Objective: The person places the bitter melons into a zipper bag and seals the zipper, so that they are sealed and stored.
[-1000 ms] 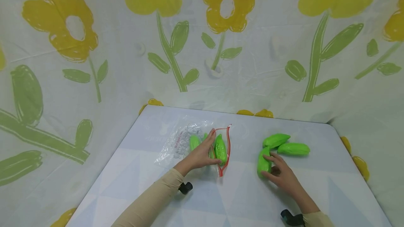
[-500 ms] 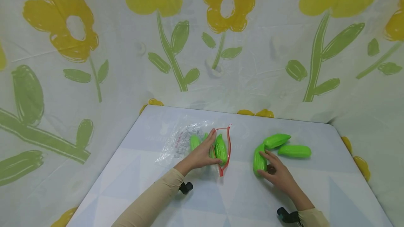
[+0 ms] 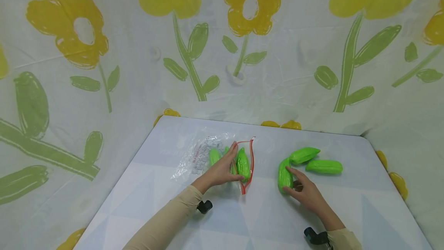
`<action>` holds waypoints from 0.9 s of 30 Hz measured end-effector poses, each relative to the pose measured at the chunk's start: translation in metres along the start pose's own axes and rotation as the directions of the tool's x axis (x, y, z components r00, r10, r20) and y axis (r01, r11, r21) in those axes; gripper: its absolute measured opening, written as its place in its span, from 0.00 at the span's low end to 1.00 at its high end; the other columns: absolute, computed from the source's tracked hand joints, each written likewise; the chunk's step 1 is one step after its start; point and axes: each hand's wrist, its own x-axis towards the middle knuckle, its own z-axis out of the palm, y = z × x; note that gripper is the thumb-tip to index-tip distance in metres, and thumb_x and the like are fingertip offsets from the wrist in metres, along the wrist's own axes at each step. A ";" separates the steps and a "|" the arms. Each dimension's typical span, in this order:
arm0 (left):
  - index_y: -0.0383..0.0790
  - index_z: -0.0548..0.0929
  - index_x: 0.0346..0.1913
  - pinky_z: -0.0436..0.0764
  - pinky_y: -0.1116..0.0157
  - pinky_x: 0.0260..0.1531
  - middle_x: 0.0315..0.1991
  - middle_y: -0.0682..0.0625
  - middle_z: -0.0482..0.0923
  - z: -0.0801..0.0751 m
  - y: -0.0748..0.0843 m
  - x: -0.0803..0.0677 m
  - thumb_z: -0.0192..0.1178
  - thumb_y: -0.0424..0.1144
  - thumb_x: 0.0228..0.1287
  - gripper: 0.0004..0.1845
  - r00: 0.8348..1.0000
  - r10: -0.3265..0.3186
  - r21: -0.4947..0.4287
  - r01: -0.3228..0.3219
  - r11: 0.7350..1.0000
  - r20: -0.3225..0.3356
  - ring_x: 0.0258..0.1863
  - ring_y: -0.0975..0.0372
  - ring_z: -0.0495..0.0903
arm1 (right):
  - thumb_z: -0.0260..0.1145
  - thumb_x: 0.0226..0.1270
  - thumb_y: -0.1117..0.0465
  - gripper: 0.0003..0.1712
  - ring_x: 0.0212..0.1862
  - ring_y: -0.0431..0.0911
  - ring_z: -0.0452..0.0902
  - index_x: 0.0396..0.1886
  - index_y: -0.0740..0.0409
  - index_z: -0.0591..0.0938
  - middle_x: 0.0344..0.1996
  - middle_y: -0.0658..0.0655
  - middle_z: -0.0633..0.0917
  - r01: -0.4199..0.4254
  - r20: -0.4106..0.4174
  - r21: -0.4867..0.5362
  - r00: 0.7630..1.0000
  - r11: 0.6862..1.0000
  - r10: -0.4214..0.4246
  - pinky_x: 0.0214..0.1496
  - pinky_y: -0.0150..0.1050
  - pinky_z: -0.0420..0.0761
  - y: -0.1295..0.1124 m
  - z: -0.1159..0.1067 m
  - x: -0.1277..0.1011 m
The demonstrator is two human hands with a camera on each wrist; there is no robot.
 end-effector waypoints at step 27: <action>0.49 0.36 0.74 0.56 0.58 0.67 0.74 0.57 0.29 -0.002 0.003 -0.001 0.70 0.55 0.47 0.61 1.000 -0.020 -0.008 0.020 1.000 0.001 0.72 0.62 0.39 | 0.69 0.52 0.42 0.42 0.41 0.46 0.77 0.67 0.36 0.63 0.63 0.60 0.68 -0.056 0.022 0.069 0.998 0.996 0.055 0.34 0.36 0.76 -0.004 0.003 0.004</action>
